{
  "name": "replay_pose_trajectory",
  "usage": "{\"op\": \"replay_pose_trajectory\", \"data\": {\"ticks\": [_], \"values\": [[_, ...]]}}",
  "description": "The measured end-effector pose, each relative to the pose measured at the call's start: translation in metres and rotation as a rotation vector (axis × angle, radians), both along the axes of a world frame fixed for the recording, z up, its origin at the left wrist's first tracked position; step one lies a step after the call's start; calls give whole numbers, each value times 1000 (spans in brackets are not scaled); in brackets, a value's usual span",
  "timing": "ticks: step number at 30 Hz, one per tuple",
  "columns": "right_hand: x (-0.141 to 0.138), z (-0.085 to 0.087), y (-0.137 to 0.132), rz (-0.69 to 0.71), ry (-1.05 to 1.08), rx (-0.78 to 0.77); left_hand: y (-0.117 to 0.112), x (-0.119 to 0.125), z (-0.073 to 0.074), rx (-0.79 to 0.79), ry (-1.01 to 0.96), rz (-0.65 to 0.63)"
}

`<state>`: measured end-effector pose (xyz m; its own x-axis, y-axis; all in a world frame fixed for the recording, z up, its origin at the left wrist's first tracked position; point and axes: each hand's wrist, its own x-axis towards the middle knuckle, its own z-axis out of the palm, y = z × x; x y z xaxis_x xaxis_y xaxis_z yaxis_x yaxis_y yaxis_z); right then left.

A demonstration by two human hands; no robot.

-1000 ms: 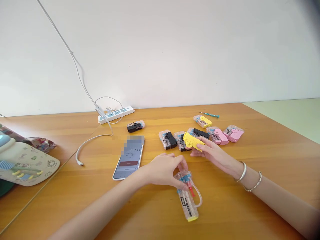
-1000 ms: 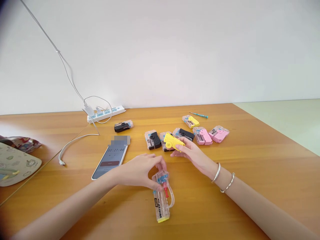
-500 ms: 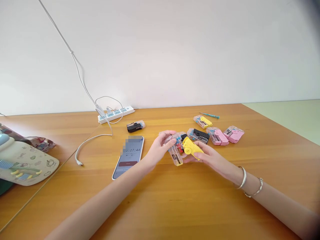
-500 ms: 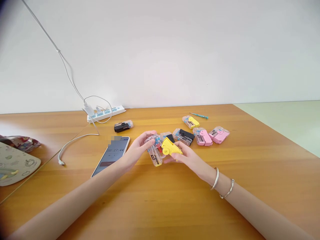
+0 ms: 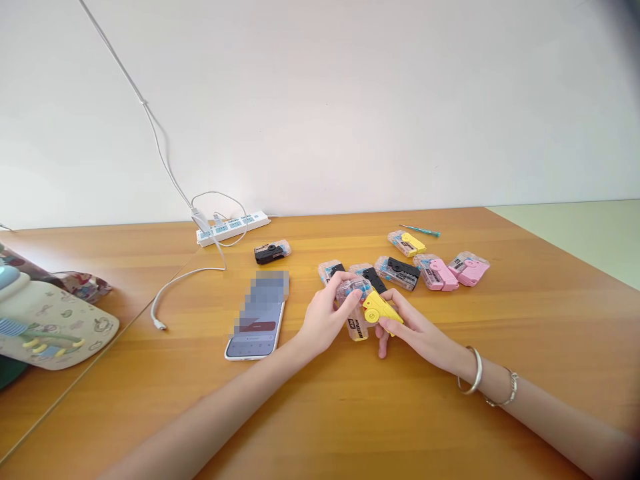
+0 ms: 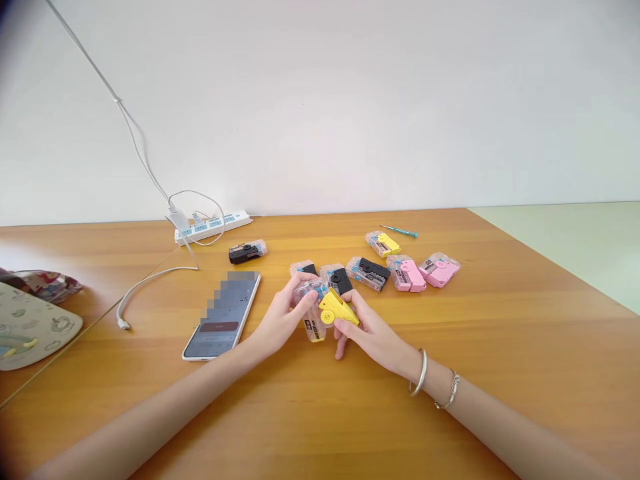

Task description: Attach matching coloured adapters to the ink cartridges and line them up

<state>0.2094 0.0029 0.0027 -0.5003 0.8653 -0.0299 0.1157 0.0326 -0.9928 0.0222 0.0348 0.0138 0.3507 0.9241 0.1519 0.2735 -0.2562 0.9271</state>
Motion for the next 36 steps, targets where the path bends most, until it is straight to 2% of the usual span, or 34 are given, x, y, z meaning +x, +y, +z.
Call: {"op": "replay_pose_trajectory", "data": {"ticks": [3, 6, 14, 21, 36], "values": [[0, -1, -2, 58, -36, 8, -1, -2, -2, 78, 149, 49], [-1, -2, -4, 115, -62, -2, -3, -2, -2, 123, 203, 52], [0, -1, -4, 157, -72, -57, -5, 0, -6, 146, 173, 43], [4, 0, 0, 146, -49, -79, -6, 0, -2, 144, 212, 27], [1, 5, -1, 113, -104, -16, -9, 2, -10, 114, 137, 6]]}}
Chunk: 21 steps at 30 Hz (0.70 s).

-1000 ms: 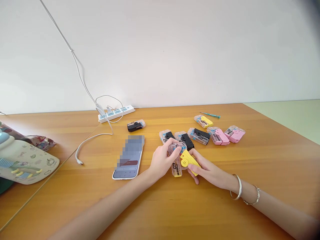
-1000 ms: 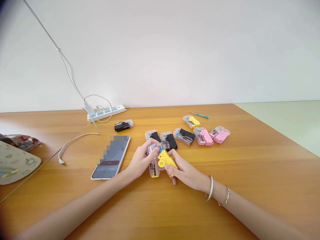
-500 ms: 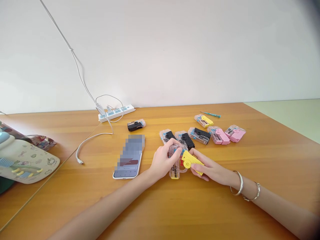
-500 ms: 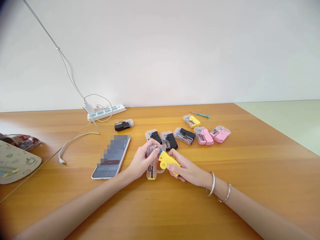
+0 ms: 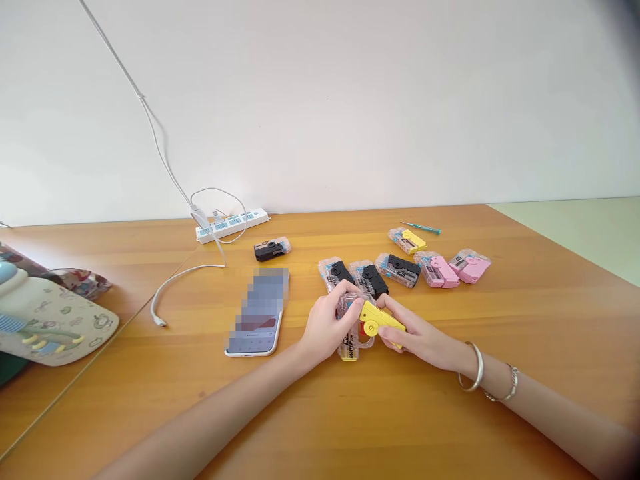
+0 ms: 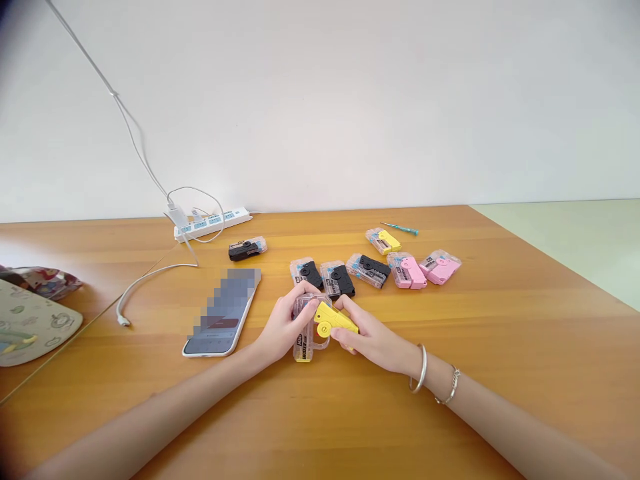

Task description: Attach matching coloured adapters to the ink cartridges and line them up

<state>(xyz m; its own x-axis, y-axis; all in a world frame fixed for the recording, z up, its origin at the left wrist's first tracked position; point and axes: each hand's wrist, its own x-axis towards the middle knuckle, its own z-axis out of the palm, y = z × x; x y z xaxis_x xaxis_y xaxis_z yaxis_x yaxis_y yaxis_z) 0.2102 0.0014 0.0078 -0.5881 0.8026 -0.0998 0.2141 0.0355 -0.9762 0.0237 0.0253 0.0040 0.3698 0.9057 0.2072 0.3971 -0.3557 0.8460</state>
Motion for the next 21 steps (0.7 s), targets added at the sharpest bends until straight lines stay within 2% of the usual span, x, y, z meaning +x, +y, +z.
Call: {"op": "replay_pose_trajectory", "data": {"ticks": [12, 17, 21], "values": [[0, -2, 0, -3, 9, 49, 0, 1, 0, -52, -110, -47], [-2, -4, -1, -42, 13, 1, 0, -1, -2, -34, -39, -21], [-2, -8, -1, -126, 14, 35, 0, -1, -3, -29, 58, 33]]}}
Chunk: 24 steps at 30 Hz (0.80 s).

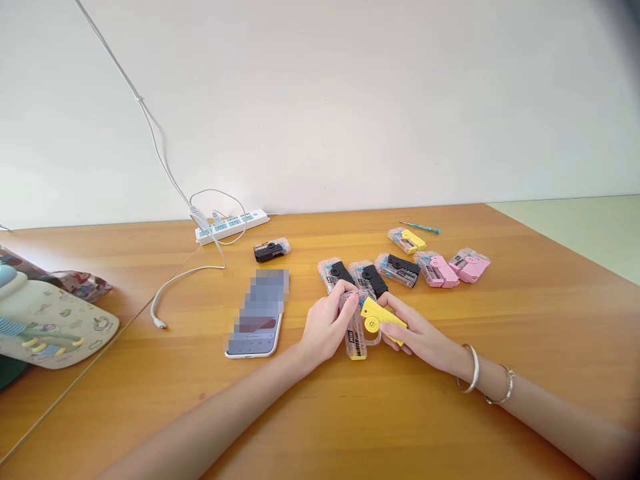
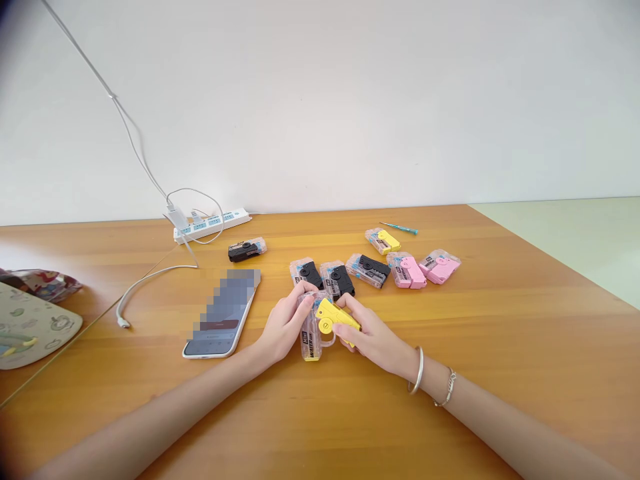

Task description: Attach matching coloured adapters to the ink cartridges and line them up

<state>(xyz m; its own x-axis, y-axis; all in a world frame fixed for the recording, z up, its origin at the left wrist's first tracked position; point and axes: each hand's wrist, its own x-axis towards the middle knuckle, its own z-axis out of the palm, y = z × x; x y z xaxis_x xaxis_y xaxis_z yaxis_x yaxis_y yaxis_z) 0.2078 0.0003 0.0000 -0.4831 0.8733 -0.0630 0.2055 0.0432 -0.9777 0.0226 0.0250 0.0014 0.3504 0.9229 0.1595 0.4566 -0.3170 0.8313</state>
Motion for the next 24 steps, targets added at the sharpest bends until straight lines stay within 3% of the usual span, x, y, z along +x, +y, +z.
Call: {"op": "replay_pose_trajectory", "data": {"ticks": [4, 9, 18, 21, 24], "values": [[-1, -3, -1, -50, 9, 57, 0, 1, -1, -36, -28, -12], [0, -4, 0, -91, 7, 10, 0, 1, -1, -82, -120, -66], [6, -9, 11, -83, 114, 50, 1, -1, 0, -201, -235, -258], [7, -7, 8, -178, 62, 200, 3, -3, 4, -148, -162, -277], [12, -2, 7, -262, -119, 612, 6, -5, 7, 36, -8, -246]]}}
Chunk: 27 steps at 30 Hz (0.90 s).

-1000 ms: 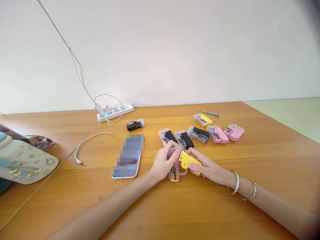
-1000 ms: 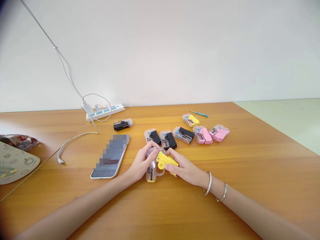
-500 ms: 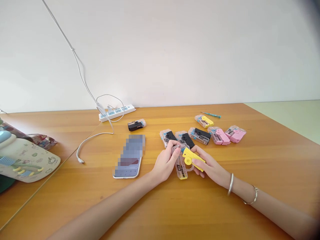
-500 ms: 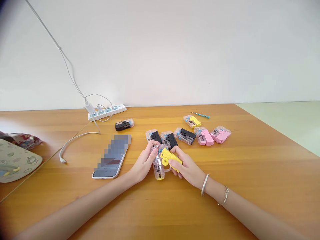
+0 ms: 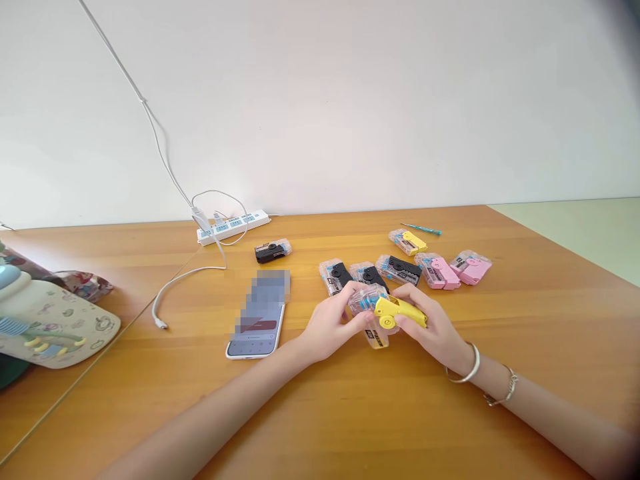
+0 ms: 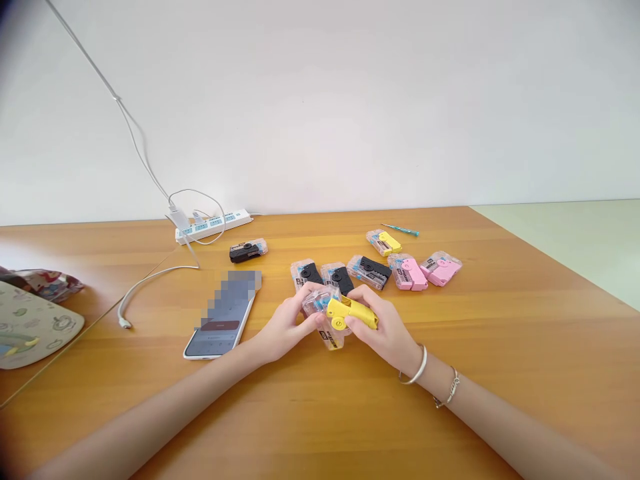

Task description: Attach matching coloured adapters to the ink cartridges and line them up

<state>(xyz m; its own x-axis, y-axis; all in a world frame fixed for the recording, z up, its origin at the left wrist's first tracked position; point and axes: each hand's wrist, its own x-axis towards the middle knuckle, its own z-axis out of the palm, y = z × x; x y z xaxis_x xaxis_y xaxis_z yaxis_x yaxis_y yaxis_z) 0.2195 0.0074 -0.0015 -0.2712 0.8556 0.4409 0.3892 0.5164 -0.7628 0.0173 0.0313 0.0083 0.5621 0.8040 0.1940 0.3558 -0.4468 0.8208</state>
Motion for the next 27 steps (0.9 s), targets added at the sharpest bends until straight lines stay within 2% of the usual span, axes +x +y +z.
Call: {"op": "replay_pose_trajectory", "data": {"ticks": [3, 6, 9, 14, 17, 21, 24, 27], "values": [[9, 6, 4, 9, -209, 444, 4, -3, 2, 353, 8, 11], [16, 8, 10, 65, -294, 701, 8, -5, 2, 633, -12, 7], [19, 8, 13, 74, -308, 783, 9, -6, 5, 807, -35, 9], [17, 8, 11, 100, -274, 767, 10, -8, 12, 1001, -108, -26], [16, 10, 9, 135, -251, 777, 9, -10, 16, 1058, -124, -88], [15, 13, 8, 140, -248, 781, 10, -10, 19, 1041, -136, -131], [15, 13, 8, 183, -236, 722, 10, -9, 18, 947, -190, -138], [14, 11, 7, 157, -206, 594, 8, -6, 15, 721, -262, -100]]}}
